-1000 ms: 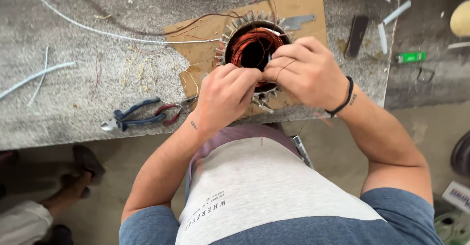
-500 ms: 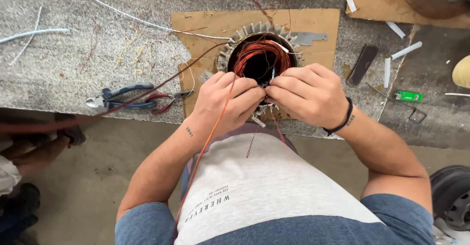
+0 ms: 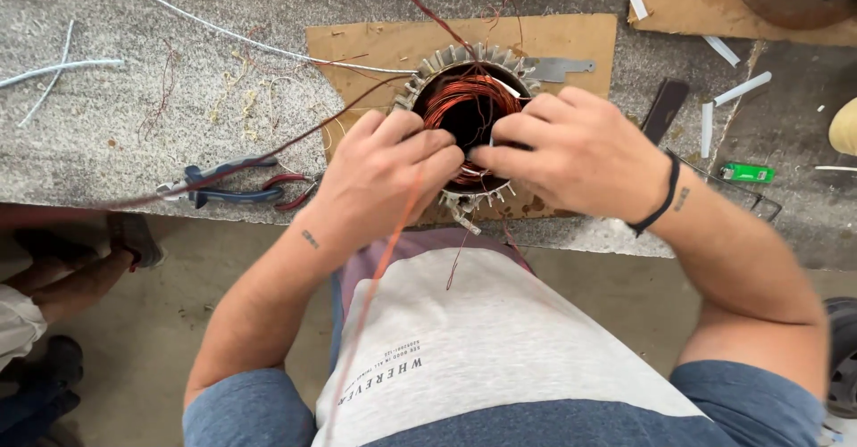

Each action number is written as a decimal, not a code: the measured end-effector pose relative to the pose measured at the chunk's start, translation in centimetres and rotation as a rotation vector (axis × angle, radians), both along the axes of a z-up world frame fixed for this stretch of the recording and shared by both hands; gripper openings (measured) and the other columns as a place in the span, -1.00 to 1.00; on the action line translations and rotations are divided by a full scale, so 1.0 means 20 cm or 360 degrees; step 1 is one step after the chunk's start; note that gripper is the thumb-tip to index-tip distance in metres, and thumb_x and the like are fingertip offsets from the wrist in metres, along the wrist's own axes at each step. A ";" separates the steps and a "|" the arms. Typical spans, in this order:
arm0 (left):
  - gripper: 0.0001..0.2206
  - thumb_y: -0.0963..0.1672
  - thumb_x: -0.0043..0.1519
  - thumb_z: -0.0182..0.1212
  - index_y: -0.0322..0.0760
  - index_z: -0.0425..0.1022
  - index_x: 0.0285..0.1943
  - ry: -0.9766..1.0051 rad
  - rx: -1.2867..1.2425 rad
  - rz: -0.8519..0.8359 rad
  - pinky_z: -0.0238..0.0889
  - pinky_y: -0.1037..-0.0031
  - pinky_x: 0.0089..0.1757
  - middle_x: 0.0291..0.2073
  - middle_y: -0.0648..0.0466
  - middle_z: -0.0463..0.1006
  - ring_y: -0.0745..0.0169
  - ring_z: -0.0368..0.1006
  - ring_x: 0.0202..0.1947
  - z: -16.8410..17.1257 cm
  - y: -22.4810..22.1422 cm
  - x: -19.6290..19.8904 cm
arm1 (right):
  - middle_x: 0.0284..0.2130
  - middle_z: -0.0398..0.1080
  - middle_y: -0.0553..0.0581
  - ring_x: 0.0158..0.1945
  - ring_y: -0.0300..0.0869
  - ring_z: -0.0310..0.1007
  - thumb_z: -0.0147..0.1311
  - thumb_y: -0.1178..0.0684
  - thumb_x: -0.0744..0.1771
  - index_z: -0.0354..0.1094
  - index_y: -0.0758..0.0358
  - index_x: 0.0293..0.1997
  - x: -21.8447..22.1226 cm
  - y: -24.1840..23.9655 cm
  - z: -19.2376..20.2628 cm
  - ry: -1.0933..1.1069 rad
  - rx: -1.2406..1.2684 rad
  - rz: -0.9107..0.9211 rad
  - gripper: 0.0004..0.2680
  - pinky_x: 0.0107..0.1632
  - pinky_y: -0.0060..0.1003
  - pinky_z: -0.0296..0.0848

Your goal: Repairing an electric motor by stripping and connecting stator winding wires

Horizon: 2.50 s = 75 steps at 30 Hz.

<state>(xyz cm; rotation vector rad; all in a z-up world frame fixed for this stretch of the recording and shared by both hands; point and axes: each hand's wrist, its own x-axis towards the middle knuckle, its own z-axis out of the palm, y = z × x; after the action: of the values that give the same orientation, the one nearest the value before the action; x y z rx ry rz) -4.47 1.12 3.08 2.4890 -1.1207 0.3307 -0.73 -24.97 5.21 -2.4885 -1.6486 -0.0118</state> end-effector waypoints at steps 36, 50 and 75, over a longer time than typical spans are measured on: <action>-0.88 -0.12 0.31 0.16 -0.06 0.35 -0.30 0.0281 -0.0028 -0.0087 0.16 0.29 -0.39 -0.38 0.21 0.46 0.06 0.34 -0.25 -0.01 -0.01 0.08 | -0.14 0.53 -0.08 -0.36 -0.07 0.35 -0.03 -0.04 0.43 0.50 0.04 -0.15 0.21 -0.07 -0.14 0.0594 0.0415 0.0275 -0.85 -0.33 -0.17 0.35; -0.72 -0.04 0.36 0.23 -0.05 0.31 -0.41 0.0218 -0.0134 0.0120 0.12 0.33 -0.37 -0.46 0.25 0.38 0.16 0.30 -0.33 0.03 -0.05 0.04 | -0.31 0.46 -0.09 -0.25 -0.12 0.40 0.10 -0.12 0.38 0.44 -0.02 -0.20 0.07 -0.02 -0.09 0.0183 0.0368 0.0159 -0.89 -0.26 -0.23 0.25; -0.73 -0.04 0.39 -0.06 -0.11 0.33 -0.40 -0.0179 -0.0479 0.0139 0.16 0.26 -0.42 -0.40 0.14 0.32 0.10 0.29 -0.35 -0.17 -0.15 -0.05 | 0.00 0.65 0.28 -0.03 0.11 0.59 0.32 0.22 0.44 0.64 0.42 -0.10 -0.27 -0.01 -0.09 0.0043 0.0513 -0.0375 -0.95 0.14 -0.05 0.53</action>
<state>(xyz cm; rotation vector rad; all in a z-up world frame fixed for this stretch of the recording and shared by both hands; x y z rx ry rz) -5.39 -1.79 -0.40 2.2783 -0.9273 0.6225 -6.09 -25.20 3.35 -2.4006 -1.2213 -0.2494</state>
